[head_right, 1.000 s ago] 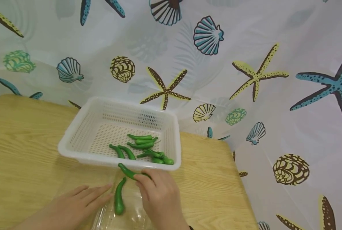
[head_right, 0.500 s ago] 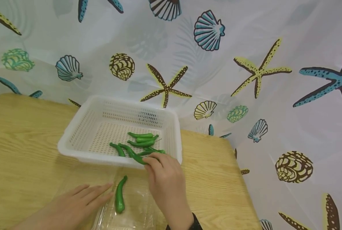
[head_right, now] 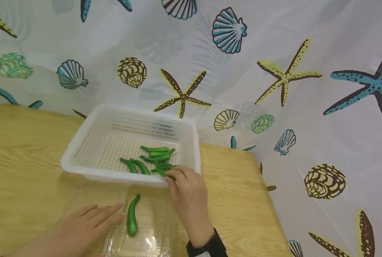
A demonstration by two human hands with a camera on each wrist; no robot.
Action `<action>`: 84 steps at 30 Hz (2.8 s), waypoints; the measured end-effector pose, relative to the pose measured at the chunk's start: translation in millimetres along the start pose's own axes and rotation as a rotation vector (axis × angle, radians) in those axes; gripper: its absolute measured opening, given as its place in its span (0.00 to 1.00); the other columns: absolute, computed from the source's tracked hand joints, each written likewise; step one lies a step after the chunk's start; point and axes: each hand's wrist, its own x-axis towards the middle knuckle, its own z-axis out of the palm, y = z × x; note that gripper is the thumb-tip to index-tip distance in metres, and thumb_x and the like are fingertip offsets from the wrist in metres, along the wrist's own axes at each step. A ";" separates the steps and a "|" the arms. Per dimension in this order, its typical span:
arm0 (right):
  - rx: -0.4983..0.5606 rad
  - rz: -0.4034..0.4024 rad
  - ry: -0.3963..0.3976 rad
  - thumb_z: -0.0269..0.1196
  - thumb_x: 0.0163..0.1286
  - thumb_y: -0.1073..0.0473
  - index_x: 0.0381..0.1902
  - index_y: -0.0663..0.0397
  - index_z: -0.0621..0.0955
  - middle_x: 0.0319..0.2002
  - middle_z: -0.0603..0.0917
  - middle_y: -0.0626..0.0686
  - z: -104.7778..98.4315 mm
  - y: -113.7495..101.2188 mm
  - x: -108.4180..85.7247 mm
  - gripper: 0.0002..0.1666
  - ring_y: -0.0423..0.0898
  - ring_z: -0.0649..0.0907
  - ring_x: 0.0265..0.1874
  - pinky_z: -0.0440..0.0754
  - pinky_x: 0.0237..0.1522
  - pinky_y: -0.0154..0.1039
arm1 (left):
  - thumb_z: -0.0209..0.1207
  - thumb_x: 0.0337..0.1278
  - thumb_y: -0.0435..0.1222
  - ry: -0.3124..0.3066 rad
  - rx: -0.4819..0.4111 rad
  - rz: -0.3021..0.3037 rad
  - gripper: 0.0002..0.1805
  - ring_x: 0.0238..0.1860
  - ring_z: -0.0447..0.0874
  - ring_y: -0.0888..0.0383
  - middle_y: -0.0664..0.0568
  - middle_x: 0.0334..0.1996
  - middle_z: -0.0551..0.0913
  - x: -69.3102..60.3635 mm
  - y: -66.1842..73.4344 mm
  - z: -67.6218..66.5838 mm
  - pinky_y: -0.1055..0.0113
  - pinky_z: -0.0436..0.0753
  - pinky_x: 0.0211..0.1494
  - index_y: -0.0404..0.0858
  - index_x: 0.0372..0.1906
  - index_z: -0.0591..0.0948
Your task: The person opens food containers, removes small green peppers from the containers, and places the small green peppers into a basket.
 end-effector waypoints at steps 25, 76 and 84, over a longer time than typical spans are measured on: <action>-0.003 0.021 -0.079 0.70 0.62 0.65 0.43 0.57 0.86 0.46 0.85 0.54 13.0 6.7 -2.7 0.11 0.50 0.83 0.45 0.82 0.47 0.45 | 0.39 0.57 0.75 0.029 0.018 0.031 0.50 0.56 0.80 0.53 0.42 0.63 0.76 -1.7 -0.7 1.1 0.54 0.81 0.52 0.38 0.62 0.77; 0.194 -0.307 -0.683 0.77 0.53 0.50 0.51 0.45 0.85 0.53 0.83 0.41 21.4 -22.6 -17.1 0.26 0.39 0.78 0.56 0.72 0.62 0.36 | 0.43 0.57 0.74 0.012 0.022 0.024 0.49 0.58 0.78 0.51 0.42 0.64 0.75 -1.8 -0.3 0.1 0.52 0.80 0.54 0.37 0.63 0.75; 0.118 -0.335 -0.746 0.78 0.50 0.48 0.49 0.43 0.86 0.56 0.82 0.42 28.8 -27.9 -24.9 0.27 0.40 0.78 0.58 0.72 0.62 0.37 | 0.43 0.58 0.73 -0.006 0.009 0.025 0.49 0.59 0.78 0.52 0.42 0.66 0.74 -2.2 -1.2 -0.7 0.53 0.80 0.54 0.37 0.64 0.75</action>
